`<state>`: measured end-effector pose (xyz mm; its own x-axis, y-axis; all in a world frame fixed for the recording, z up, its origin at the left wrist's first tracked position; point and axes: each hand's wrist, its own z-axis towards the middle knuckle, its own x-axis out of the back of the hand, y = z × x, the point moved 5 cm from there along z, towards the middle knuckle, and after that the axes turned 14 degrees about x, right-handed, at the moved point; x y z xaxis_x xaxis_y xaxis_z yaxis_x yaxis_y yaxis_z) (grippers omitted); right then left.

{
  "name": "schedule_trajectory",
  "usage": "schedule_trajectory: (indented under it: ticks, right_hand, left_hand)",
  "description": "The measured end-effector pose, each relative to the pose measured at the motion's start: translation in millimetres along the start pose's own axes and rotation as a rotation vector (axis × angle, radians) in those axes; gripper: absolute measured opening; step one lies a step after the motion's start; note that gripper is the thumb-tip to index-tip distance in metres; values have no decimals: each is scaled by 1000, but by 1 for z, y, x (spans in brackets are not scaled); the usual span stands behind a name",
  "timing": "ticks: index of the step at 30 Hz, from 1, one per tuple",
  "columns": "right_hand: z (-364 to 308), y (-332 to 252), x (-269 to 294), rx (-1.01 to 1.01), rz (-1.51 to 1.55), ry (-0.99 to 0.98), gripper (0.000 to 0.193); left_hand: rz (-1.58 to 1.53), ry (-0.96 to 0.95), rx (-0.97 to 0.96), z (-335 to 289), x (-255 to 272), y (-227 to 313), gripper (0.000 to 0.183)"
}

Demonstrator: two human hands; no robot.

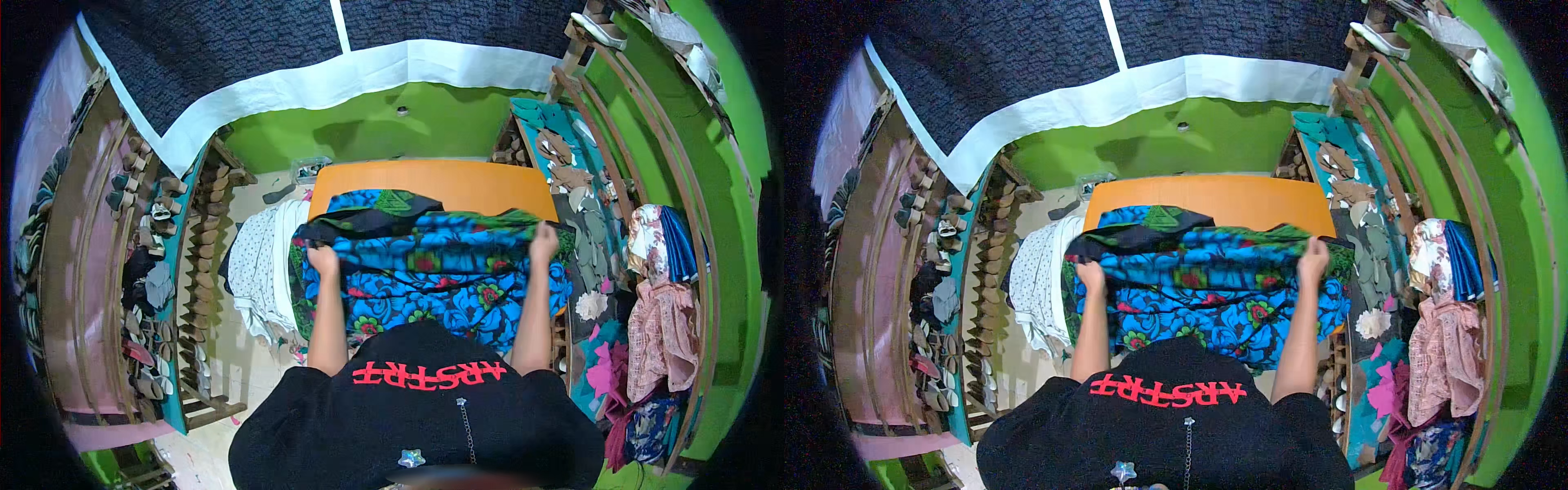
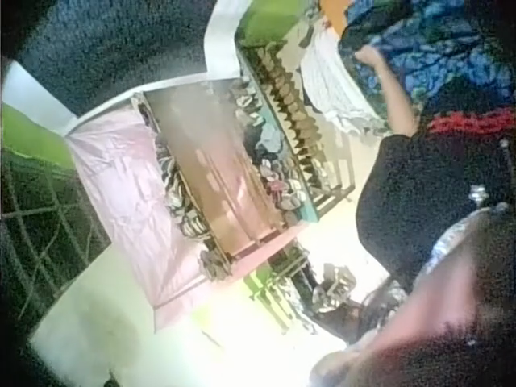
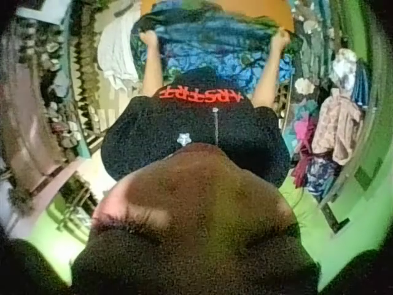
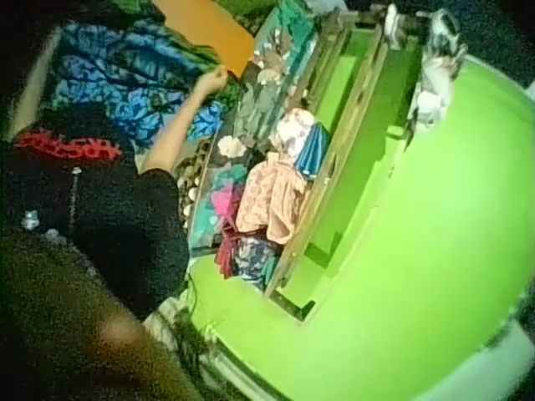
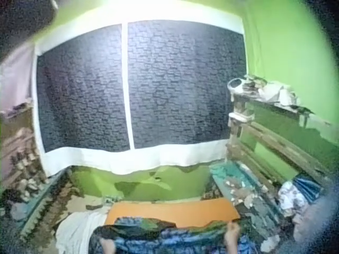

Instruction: Folding and stacking different colored fabric pieces on a table and placing them onto a storage shelf.

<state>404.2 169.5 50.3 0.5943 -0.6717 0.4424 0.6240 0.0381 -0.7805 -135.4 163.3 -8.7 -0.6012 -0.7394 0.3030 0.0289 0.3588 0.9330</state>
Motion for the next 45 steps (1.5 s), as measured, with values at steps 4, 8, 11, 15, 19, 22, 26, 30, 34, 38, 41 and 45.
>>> schedule_trajectory:
  ticks: [4, 8, 11, 15, 19, 22, 26, 30, 34, 38, 41, 45]
  right_hand:
    - [38, 16, 64, -38, -78, 350, 30]
    - [44, 0, 69, 15, -112, 255, 25]
    - [20, -1, 20, 85, -275, -806, 27]
    - [-18, -64, -8, -62, -732, -714, 84]
    - [-36, -60, -67, 308, -148, -658, 106]
    - [-46, -36, -92, 169, -230, -851, 91]
    - [-5, -29, -120, 330, -298, -849, 47]
    - [110, -72, -116, 318, -17, -311, 47]
    - [121, -139, -132, 634, 247, -537, 79]
    - [69, -132, -123, 595, 82, -518, 72]
    - [17, -95, -92, 509, -152, -381, 65]
    - [-63, -47, -46, 120, -678, -426, 73]
  left_hand:
    - [-407, 41, 184, 22, 17, 34, 29]
    - [-845, -240, 479, 53, 12, 57, 41]
    - [-1193, -652, 419, 62, 0, 83, 36]
    - [-1006, -644, 462, 28, -44, 143, 46]
    - [-1135, -1032, 492, 23, -96, 206, 54]
    - [-1212, -969, 426, 13, -116, 275, 47]
    - [-1275, -1083, 315, 35, -142, 316, 46]
    - [-1156, -1127, 292, 26, -167, 304, 51]
    - [-405, -780, 319, 51, -170, 207, 85]
    - [197, -764, -54, 12, -147, 103, 98]
    - [757, -655, -261, -57, -121, 20, 87]
    - [1055, -548, -112, -148, -60, -15, 89]
